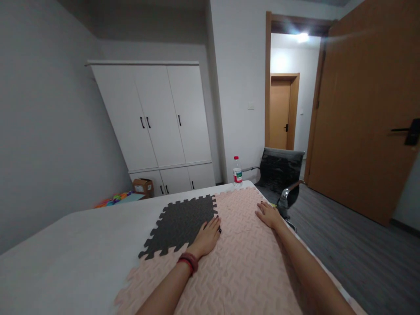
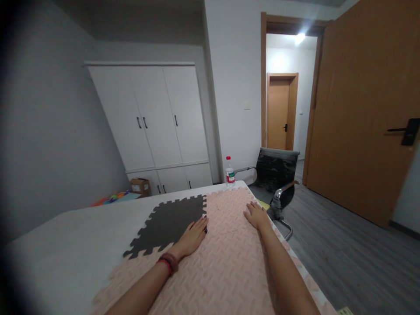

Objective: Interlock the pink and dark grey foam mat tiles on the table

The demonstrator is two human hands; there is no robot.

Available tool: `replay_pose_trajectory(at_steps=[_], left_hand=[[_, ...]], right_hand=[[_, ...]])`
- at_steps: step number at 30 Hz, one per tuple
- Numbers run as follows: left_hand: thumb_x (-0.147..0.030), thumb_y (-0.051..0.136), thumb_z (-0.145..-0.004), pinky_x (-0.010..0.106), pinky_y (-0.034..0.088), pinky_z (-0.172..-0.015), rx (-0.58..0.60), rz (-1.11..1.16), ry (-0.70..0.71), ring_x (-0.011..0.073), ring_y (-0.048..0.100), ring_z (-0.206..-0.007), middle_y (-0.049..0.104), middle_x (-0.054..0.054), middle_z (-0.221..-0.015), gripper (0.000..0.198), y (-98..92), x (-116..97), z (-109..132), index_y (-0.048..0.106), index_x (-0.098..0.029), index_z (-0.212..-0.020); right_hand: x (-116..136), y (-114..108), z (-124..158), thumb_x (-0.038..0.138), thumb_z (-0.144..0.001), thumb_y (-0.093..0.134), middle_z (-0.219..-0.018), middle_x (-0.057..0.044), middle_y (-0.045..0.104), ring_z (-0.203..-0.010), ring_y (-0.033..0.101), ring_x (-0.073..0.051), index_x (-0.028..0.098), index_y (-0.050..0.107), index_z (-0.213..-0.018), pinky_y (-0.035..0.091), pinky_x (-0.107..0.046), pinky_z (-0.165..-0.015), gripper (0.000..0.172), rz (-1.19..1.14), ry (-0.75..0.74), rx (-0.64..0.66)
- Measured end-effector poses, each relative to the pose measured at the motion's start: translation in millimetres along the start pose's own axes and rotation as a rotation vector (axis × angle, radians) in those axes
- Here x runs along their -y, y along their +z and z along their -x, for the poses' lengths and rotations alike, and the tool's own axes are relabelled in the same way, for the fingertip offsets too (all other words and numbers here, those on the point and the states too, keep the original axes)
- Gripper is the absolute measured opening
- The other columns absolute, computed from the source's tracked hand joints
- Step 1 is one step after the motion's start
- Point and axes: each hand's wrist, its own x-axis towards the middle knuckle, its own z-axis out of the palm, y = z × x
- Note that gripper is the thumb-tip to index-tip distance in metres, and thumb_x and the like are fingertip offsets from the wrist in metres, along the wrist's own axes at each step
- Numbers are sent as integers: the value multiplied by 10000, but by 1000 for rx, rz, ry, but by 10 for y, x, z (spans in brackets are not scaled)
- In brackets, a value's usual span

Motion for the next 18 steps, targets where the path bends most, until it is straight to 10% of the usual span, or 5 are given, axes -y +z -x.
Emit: replay_pose_trajectory(at_steps=[8, 18], left_hand=[[-576, 183, -865, 526, 163, -1093, -17, -82, -326, 277, 127, -1389, 174, 117, -1506, 682, -86, 682, 502, 139, -199, -1431], [-450, 134, -908, 409, 187, -1106, 40, -146, -281, 152, 153, -1386, 186, -31, -1510, 515, -8, 1108, 732, 145, -342, -1412]], right_hand=[[10, -50, 94, 448, -882, 334, -1429, -100, 344, -1309, 281, -230, 207, 404, -1335, 237, -442, -1022, 518, 3, -22, -31], [-50, 10, 32, 460, -873, 369, -1419, -105, 359, -1306, 282, -246, 206, 418, -1321, 225, -433, -1027, 517, -23, -22, -42]])
